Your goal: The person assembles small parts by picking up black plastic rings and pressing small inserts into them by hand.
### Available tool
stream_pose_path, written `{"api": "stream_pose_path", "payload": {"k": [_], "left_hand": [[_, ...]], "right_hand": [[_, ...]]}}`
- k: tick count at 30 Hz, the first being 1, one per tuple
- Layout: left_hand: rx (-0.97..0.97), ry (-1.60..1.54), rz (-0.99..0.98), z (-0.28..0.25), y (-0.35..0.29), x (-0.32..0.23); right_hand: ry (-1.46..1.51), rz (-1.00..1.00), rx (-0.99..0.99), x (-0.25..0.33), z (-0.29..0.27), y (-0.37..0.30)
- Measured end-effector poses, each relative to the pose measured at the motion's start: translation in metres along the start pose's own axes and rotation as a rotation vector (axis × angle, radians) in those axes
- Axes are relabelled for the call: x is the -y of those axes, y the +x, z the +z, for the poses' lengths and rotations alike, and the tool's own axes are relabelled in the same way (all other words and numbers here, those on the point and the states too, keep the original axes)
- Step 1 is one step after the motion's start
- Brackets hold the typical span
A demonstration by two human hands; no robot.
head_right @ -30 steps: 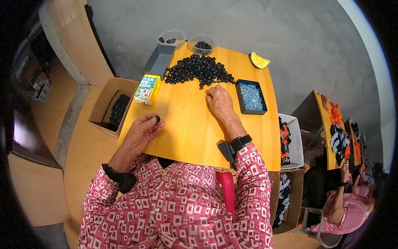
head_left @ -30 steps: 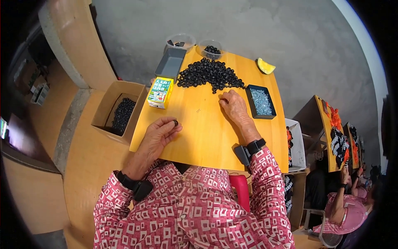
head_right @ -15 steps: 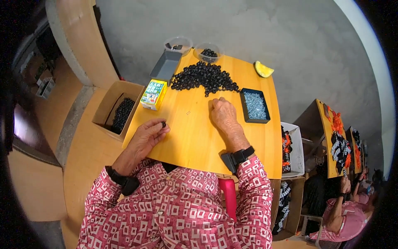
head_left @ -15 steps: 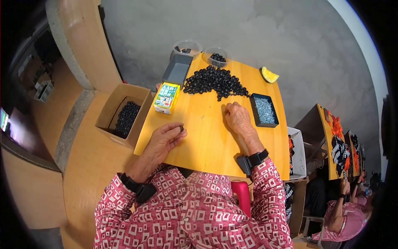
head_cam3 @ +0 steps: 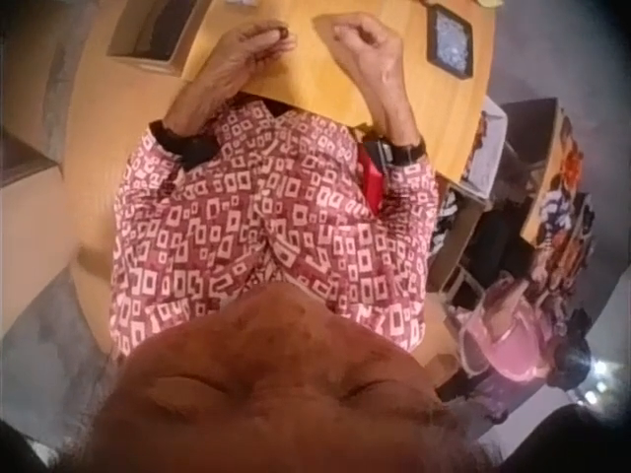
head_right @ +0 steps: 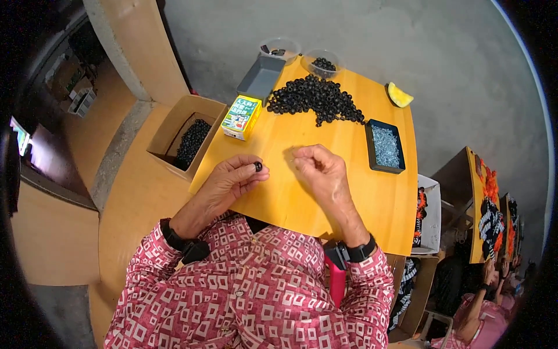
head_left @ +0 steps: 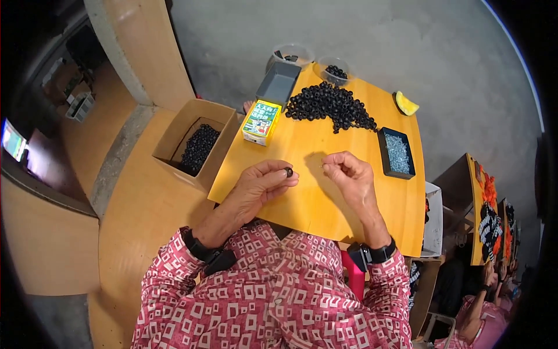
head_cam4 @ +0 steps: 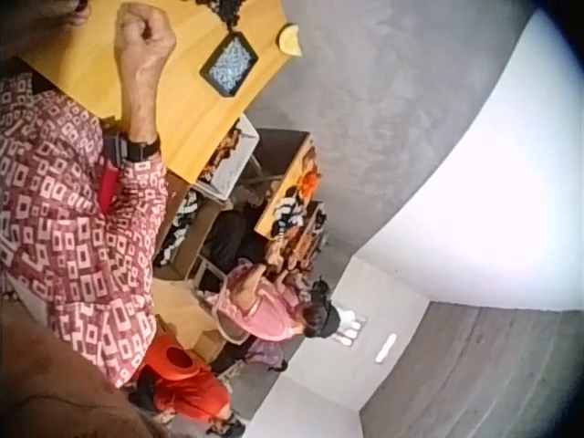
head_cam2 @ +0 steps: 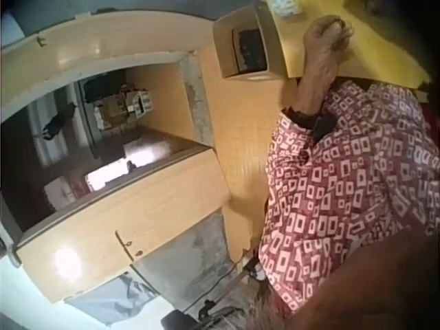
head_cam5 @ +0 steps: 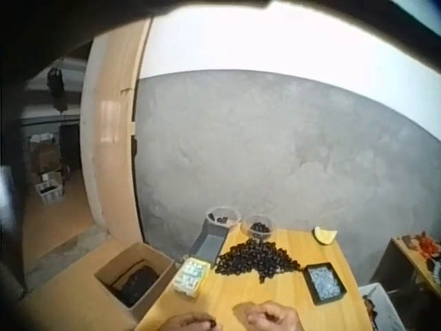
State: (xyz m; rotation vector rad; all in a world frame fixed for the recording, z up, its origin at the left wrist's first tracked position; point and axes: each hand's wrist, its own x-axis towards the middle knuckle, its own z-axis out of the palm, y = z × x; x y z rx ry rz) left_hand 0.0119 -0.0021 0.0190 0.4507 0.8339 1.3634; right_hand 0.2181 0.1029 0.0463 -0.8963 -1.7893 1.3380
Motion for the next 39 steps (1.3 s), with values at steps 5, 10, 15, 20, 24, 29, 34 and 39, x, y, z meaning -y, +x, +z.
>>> {"api": "stream_pose_path", "payload": {"k": [5, 10, 15, 20, 24, 29, 34, 39], "left_hand": [[0.069, 0.077, 0.033, 0.011, -0.01, -0.003], [0.076, 0.169, 0.054, 0.015, -0.012, -0.001], [0.08, 0.228, 0.104, 0.014, -0.013, -0.001], [0.1, 0.281, 0.17, 0.01, -0.011, 0.006], [0.096, 0.257, 0.139, 0.011, -0.011, 0.006], [0.094, 0.135, 0.027, 0.013, -0.012, 0.003], [0.082, 0.154, 0.041, 0.015, -0.011, 0.004], [0.023, 0.145, 0.0, 0.012, -0.011, 0.003]], "right_hand": [[-0.243, -0.36, 0.055, 0.034, 0.017, -0.02], [-0.358, -0.415, 0.035, 0.039, 0.025, -0.029], [-0.367, -0.427, 0.056, 0.034, 0.029, -0.027], [-0.42, -0.506, 0.064, 0.03, 0.03, -0.028], [-0.41, -0.409, 0.047, 0.035, 0.033, -0.031], [-0.422, -0.49, 0.018, 0.029, 0.031, -0.03], [-0.559, -0.651, -0.013, 0.025, 0.031, -0.029], [-0.744, -0.856, -0.021, 0.018, 0.031, -0.028]]}}
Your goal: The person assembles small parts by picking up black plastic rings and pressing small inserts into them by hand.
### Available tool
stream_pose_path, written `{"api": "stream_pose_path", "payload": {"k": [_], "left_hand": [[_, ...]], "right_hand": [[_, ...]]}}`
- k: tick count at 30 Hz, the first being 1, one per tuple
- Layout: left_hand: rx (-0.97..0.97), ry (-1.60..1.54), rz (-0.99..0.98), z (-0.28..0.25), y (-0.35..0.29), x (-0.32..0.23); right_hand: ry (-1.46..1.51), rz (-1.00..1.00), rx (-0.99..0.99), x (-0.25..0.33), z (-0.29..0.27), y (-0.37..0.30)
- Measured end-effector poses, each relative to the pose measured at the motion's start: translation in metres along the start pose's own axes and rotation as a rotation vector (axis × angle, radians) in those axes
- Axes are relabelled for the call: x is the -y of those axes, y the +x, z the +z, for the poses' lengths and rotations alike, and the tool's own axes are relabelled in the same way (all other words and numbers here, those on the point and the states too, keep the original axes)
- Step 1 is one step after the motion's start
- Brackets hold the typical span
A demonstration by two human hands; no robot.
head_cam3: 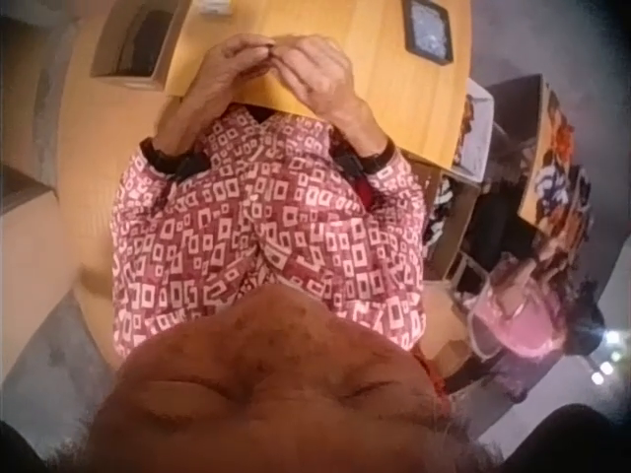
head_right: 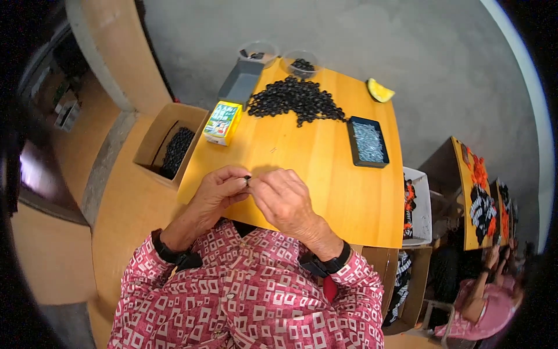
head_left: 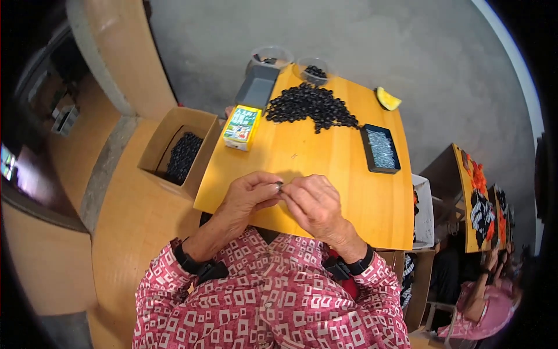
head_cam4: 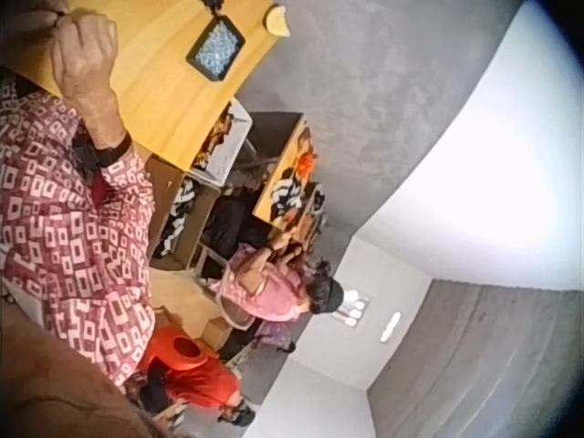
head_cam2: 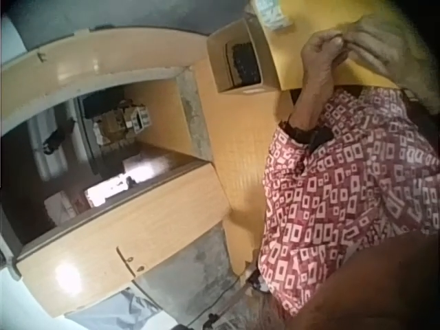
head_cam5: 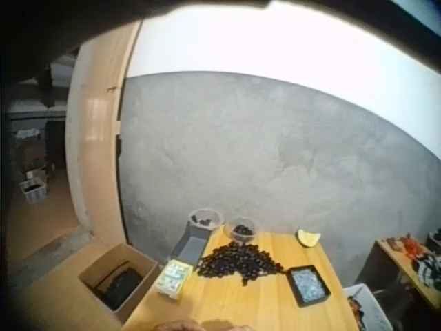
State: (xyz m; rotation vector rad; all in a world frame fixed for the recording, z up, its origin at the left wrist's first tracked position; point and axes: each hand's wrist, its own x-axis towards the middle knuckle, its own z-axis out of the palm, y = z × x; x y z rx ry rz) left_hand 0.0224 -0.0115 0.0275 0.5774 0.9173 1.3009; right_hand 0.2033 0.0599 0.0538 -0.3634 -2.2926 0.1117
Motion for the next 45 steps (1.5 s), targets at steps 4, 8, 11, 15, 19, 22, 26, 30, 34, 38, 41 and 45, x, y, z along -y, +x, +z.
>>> {"api": "stream_pose_path", "payload": {"k": [4, 8, 11, 15, 19, 22, 26, 30, 34, 38, 41, 45], "left_hand": [[0.012, 0.006, 0.005, 0.0, -0.002, 0.002], [-0.065, 0.062, -0.002, 0.005, 0.002, -0.001], [-0.059, 0.086, -0.007, 0.004, 0.001, 0.002], [-0.037, 0.147, -0.023, 0.004, 0.0, 0.0], [0.023, 0.111, -0.036, -0.003, 0.006, 0.006], [0.017, 0.08, -0.024, -0.003, 0.005, 0.005], [0.029, 0.033, -0.028, -0.006, 0.004, 0.005], [0.02, -0.001, -0.047, -0.013, 0.011, 0.006], [0.07, -0.071, -0.035, -0.015, 0.009, 0.008], [0.049, -0.081, -0.027, -0.014, 0.008, 0.006], [0.055, -0.08, -0.02, -0.015, 0.011, 0.009], [0.017, -0.083, -0.042, -0.015, 0.012, 0.007]], "right_hand": [[0.036, 0.018, -0.05, 0.002, 0.001, 0.004], [0.055, 0.023, -0.116, -0.004, 0.014, -0.006], [0.038, 0.039, -0.036, -0.004, 0.008, -0.007], [0.019, 0.056, 0.005, -0.004, 0.006, -0.005], [0.03, 0.065, 0.03, -0.007, 0.006, -0.008], [0.048, 0.067, 0.022, -0.006, 0.001, -0.006], [0.004, 0.076, 0.032, -0.016, -0.008, -0.009], [-0.013, 0.11, 0.119, -0.043, -0.02, -0.022], [-0.007, 0.218, 0.191, -0.079, -0.031, -0.025], [-0.131, 0.5, 0.078, -0.13, -0.028, -0.02], [-0.212, 0.534, 0.103, -0.186, -0.015, -0.014], [-0.313, 0.547, 0.126, -0.216, -0.001, 0.006]]}}
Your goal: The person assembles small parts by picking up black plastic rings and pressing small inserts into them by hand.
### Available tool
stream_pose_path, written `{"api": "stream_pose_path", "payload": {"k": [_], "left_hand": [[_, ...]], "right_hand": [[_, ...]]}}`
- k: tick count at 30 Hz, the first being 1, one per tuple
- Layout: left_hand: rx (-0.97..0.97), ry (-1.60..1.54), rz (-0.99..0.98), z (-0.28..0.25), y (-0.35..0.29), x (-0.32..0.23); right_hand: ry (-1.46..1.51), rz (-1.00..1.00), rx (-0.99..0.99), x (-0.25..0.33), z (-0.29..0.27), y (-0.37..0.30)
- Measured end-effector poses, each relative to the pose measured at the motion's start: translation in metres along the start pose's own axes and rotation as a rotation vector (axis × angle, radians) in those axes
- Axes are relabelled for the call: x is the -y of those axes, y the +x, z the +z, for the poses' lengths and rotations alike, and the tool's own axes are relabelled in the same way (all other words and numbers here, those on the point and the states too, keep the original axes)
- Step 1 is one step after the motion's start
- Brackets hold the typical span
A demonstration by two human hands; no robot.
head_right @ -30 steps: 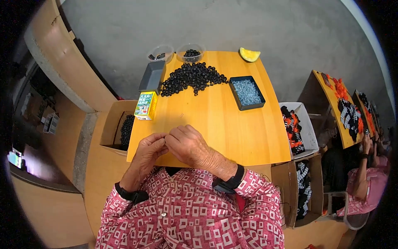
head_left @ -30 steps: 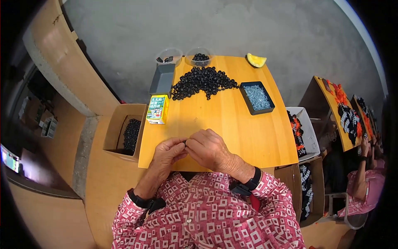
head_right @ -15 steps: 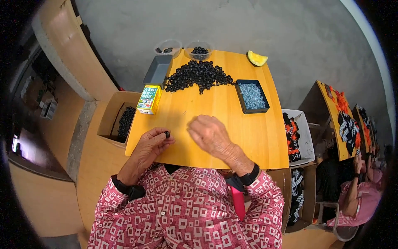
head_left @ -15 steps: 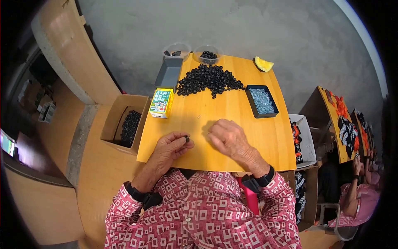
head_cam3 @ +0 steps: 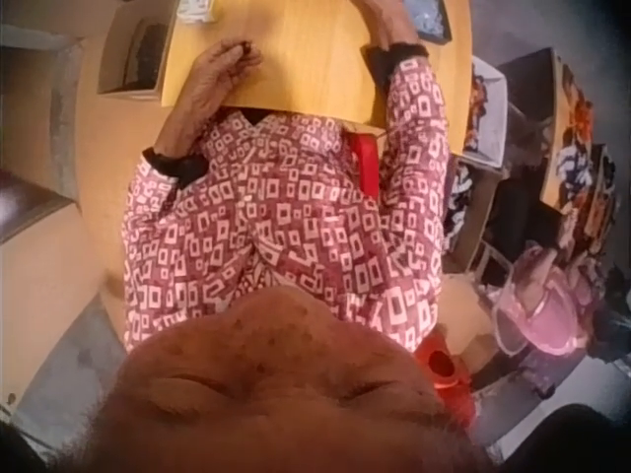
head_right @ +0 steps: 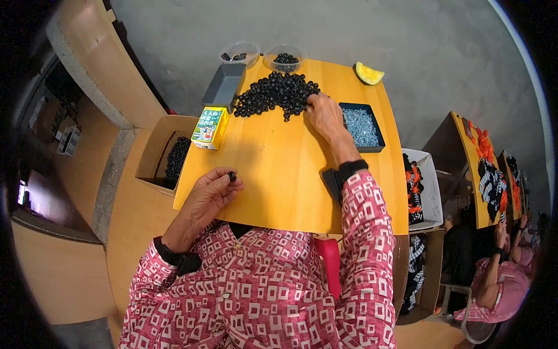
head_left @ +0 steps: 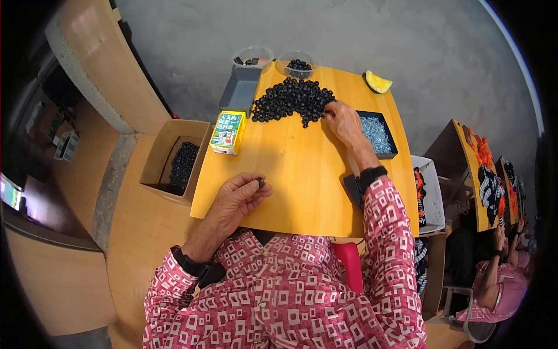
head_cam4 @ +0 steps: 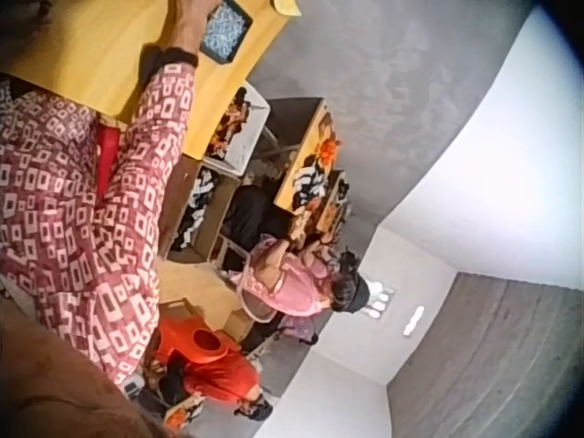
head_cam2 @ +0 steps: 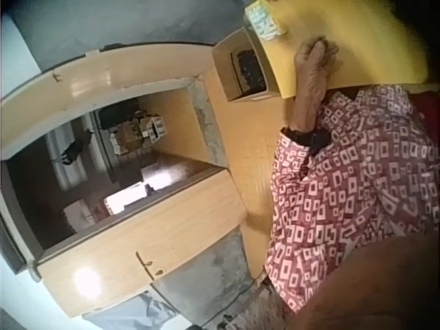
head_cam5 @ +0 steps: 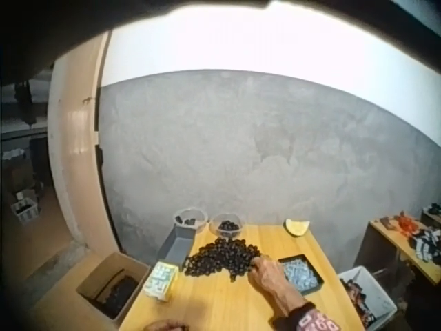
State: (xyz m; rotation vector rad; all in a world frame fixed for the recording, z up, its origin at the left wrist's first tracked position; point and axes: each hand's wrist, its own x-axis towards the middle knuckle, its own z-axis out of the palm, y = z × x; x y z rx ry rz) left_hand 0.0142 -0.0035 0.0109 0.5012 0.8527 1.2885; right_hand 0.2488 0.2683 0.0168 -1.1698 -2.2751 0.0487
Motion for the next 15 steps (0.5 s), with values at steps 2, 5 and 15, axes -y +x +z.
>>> {"api": "stream_pose_path", "payload": {"k": [2, 5, 15], "left_hand": [[-0.005, 0.004, -0.009, 0.0, 0.0, 0.001], [-0.005, 0.005, -0.012, -0.001, 0.002, 0.001], [-0.012, -0.011, -0.023, -0.001, 0.0, 0.003]], "right_hand": [[-0.037, -0.016, 0.015, 0.0, 0.007, 0.004], [-0.2, 0.033, 0.169, 0.003, 0.015, 0.011], [-0.098, -0.044, -0.006, 0.01, 0.004, -0.007]]}}
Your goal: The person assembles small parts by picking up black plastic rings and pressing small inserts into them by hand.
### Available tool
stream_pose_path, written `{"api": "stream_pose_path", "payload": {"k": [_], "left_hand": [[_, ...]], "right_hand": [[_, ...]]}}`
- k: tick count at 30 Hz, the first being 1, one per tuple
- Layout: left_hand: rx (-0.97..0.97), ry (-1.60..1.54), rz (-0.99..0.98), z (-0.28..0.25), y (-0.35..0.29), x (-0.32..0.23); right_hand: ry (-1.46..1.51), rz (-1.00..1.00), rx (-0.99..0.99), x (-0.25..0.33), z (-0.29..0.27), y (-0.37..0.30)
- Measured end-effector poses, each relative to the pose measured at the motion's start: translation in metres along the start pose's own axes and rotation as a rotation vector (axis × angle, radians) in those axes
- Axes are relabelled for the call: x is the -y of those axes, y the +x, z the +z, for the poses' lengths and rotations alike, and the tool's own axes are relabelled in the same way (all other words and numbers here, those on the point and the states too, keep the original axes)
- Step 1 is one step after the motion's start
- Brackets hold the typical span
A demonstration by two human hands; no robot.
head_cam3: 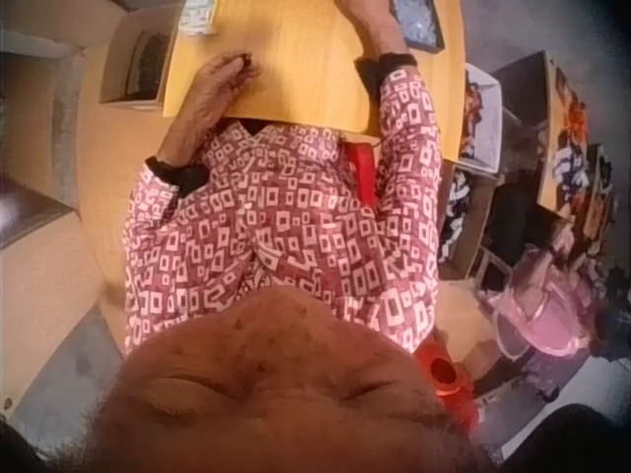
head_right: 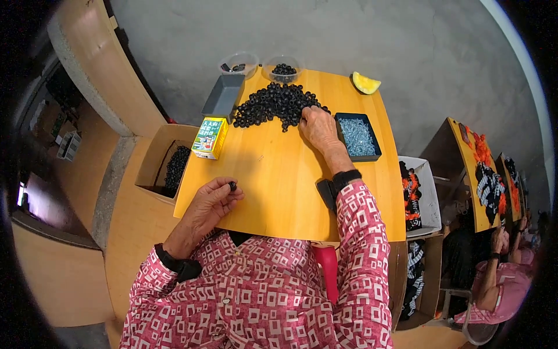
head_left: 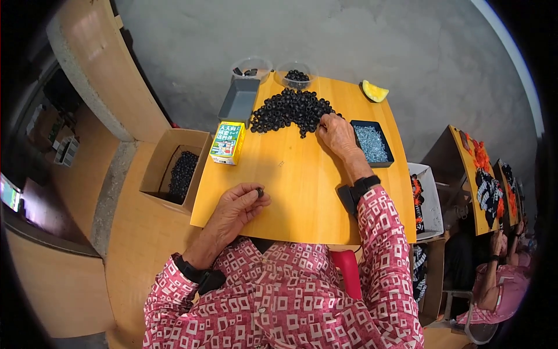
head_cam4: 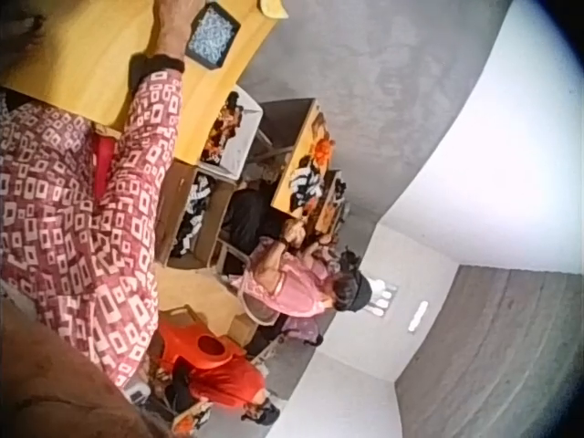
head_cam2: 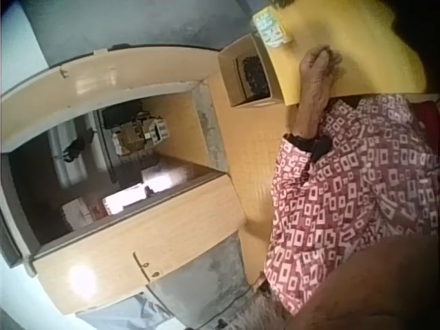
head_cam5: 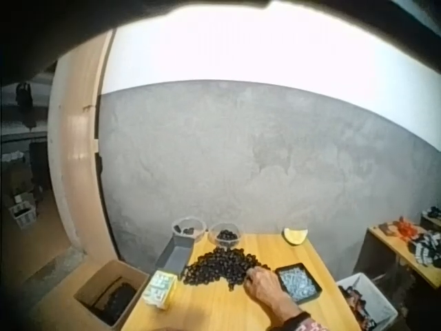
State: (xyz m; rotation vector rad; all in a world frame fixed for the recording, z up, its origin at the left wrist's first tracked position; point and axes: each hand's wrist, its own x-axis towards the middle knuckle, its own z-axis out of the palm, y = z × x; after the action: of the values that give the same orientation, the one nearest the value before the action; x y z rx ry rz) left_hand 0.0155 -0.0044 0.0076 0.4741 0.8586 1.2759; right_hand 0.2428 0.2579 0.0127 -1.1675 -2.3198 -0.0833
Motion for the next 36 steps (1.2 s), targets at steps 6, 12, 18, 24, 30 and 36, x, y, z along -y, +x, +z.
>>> {"api": "stream_pose_path", "payload": {"k": [6, 12, 18, 24, 30, 36], "left_hand": [[-0.018, -0.006, 0.006, 0.003, -0.004, -0.002], [0.021, -0.021, 0.004, -0.001, 0.002, 0.0], [0.034, 0.008, 0.018, -0.002, 0.004, -0.004], [0.048, -0.009, 0.013, -0.002, 0.002, 0.0], [0.023, -0.009, 0.003, -0.002, 0.002, 0.0], [0.039, -0.022, 0.003, 0.003, 0.001, 0.0]], "right_hand": [[0.109, -0.117, -0.002, 0.015, -0.023, -0.022], [0.194, -0.188, 0.181, 0.046, -0.047, -0.059], [0.309, -0.169, 0.207, 0.051, -0.049, -0.08], [0.181, -0.137, 0.289, 0.051, -0.051, -0.08], [0.134, -0.222, 0.305, 0.057, -0.049, -0.075], [0.48, 0.034, 0.286, 0.084, -0.062, -0.082]]}}
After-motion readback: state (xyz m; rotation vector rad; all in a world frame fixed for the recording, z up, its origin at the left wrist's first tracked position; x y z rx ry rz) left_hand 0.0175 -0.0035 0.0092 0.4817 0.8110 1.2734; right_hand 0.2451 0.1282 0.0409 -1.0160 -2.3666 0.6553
